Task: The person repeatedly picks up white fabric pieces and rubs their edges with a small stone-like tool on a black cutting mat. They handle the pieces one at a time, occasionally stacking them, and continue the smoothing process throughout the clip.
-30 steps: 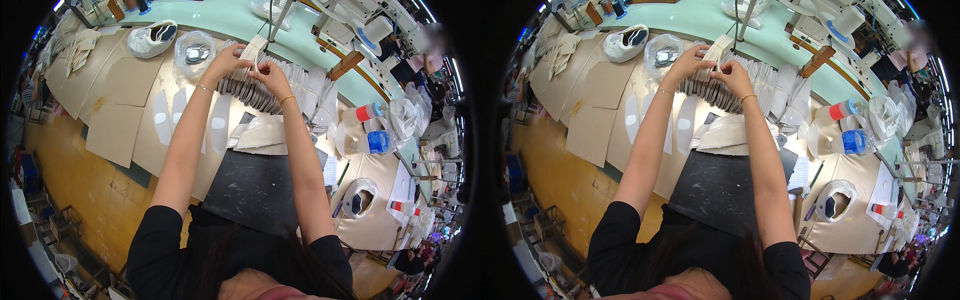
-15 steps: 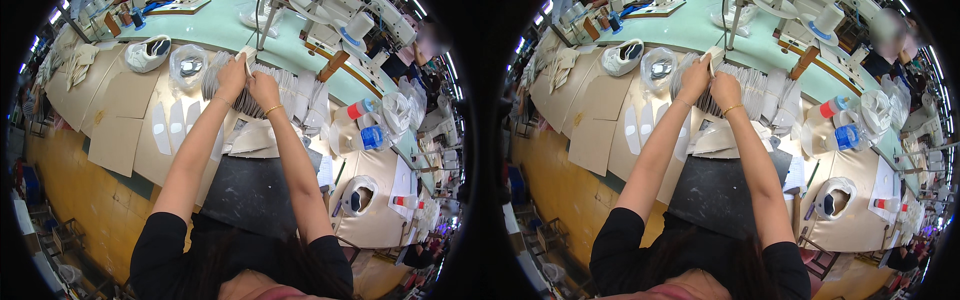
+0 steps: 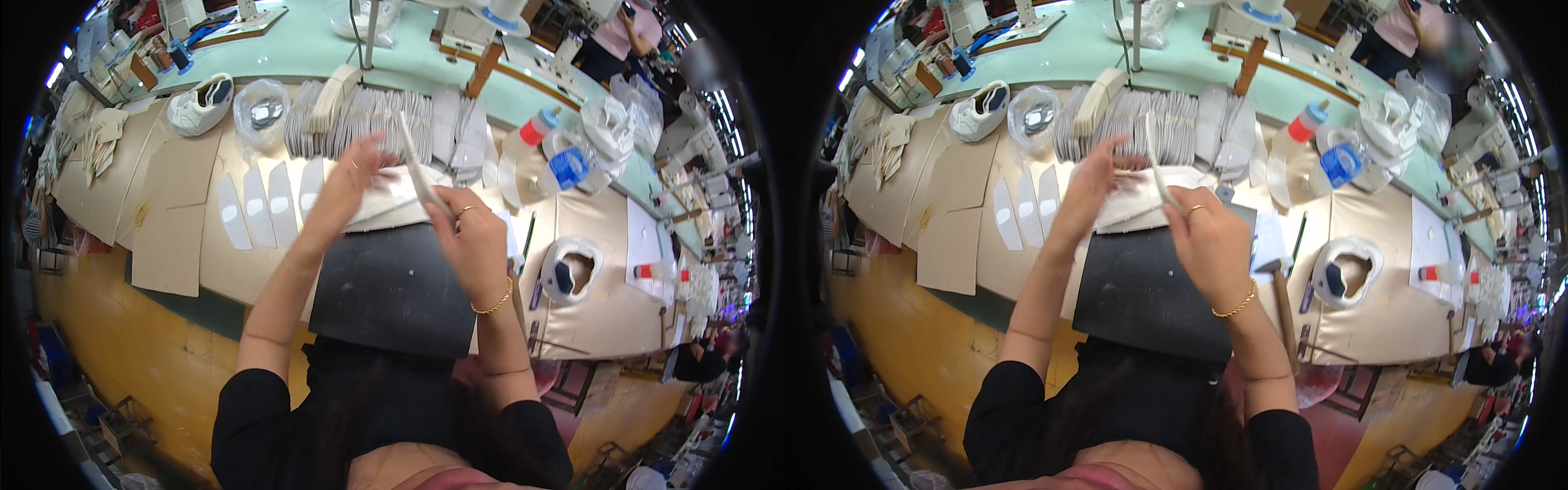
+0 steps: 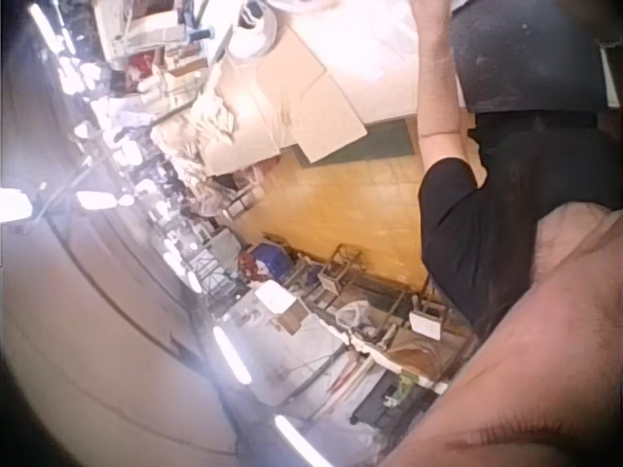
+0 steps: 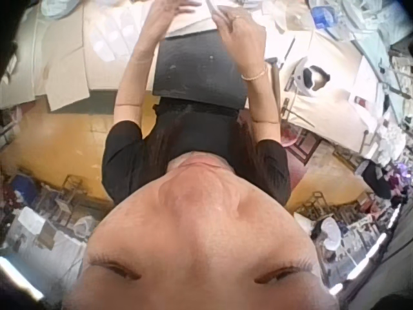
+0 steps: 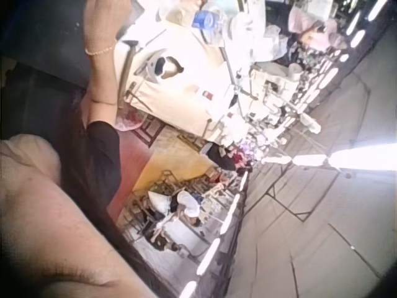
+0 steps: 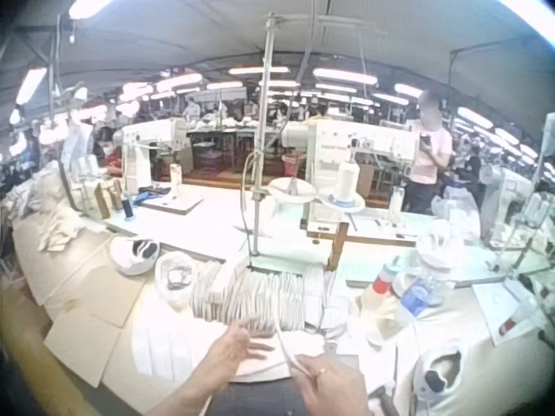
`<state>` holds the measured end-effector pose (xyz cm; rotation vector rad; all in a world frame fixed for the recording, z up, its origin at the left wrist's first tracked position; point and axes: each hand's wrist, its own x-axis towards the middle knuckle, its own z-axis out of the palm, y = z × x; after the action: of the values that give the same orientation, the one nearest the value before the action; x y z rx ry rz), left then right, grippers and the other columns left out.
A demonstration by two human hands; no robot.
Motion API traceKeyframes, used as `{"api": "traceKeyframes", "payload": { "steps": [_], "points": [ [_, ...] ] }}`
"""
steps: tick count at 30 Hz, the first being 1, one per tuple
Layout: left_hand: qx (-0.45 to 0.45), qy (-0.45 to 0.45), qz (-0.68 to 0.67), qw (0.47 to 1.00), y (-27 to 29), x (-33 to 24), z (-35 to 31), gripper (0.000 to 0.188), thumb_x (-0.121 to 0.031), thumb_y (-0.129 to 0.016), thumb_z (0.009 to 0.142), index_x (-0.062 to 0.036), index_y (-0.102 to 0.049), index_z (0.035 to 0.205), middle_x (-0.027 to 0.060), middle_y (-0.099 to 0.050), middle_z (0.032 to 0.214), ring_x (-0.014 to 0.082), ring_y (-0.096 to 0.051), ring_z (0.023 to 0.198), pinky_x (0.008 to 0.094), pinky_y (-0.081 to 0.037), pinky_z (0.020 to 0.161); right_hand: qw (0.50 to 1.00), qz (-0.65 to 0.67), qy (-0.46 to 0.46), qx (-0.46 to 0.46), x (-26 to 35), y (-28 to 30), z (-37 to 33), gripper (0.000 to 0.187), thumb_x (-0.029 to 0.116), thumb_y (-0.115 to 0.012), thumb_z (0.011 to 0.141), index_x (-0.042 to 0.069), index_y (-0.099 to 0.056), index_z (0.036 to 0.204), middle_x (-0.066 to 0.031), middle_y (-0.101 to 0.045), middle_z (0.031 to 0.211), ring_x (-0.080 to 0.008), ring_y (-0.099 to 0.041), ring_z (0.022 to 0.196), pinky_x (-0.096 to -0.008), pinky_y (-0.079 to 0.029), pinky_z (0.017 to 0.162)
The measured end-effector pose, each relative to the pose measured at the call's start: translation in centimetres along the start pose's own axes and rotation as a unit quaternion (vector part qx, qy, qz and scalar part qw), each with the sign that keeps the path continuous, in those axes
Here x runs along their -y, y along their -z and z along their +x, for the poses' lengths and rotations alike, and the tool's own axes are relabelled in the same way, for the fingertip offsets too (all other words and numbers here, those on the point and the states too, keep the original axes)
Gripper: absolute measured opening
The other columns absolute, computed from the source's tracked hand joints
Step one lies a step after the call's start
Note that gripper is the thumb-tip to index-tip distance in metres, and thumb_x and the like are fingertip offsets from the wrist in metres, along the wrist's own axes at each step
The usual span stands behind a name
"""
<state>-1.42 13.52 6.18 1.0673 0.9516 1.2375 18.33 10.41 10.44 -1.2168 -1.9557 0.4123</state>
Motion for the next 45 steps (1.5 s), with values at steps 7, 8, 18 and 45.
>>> {"api": "traceKeyframes", "payload": {
  "steps": [7, 8, 18, 45],
  "points": [
    [0.064, 0.146, -0.214, 0.964, -3.2, 2.3, -9.2, 0.051, -0.021, -0.059, 0.097, -0.0013, -0.041, 0.141, 0.0101, -0.054, 0.128, 0.0175, -0.058, 0.110, 0.0333, -0.051, 0.089, 0.947, 0.235, -0.136, 0.169, 0.8, -0.4, -6.4, 0.046, 0.023, -0.091, 0.063, 0.006, -0.054, 0.083, 0.0015, -0.055, 0.077, -0.0062, -0.049, 0.066, -0.0225, -0.044, 0.060],
    [0.068, 0.156, -0.224, 0.960, -3.3, 2.7, -9.9, 0.052, -0.021, -0.060, 0.097, -0.0008, -0.042, 0.141, 0.0094, -0.054, 0.128, 0.0170, -0.057, 0.111, 0.0331, -0.051, 0.089, 0.937, 0.261, -0.140, 0.183, 0.5, -0.2, -7.1, 0.045, 0.022, -0.091, 0.063, 0.006, -0.054, 0.083, 0.0021, -0.055, 0.078, -0.0058, -0.049, 0.067, -0.0222, -0.044, 0.060],
    [0.075, 0.203, -0.248, 0.944, -5.1, 2.9, -12.3, 0.048, -0.023, -0.058, 0.098, -0.0002, -0.044, 0.138, 0.0095, -0.060, 0.119, 0.0167, -0.062, 0.101, 0.0309, -0.056, 0.082, 0.873, 0.394, -0.205, 0.202, -0.5, 1.4, -10.6, 0.027, 0.015, -0.081, 0.078, 0.005, -0.056, 0.084, 0.0008, -0.059, 0.084, -0.0049, -0.053, 0.069, -0.0211, -0.045, 0.064],
    [0.055, 0.233, 0.097, 0.966, -3.8, 6.2, -13.2, 0.024, -0.014, -0.069, 0.090, 0.0061, -0.066, 0.102, 0.0047, -0.069, 0.091, 0.0057, -0.059, 0.079, 0.0203, -0.047, 0.070, 0.894, 0.318, -0.264, 0.171, -4.3, 0.9, -11.9, 0.019, 0.015, -0.069, 0.088, 0.000, -0.058, 0.084, -0.0049, -0.070, 0.089, -0.0047, -0.057, 0.077, -0.0219, -0.047, 0.067]
  ]
}}
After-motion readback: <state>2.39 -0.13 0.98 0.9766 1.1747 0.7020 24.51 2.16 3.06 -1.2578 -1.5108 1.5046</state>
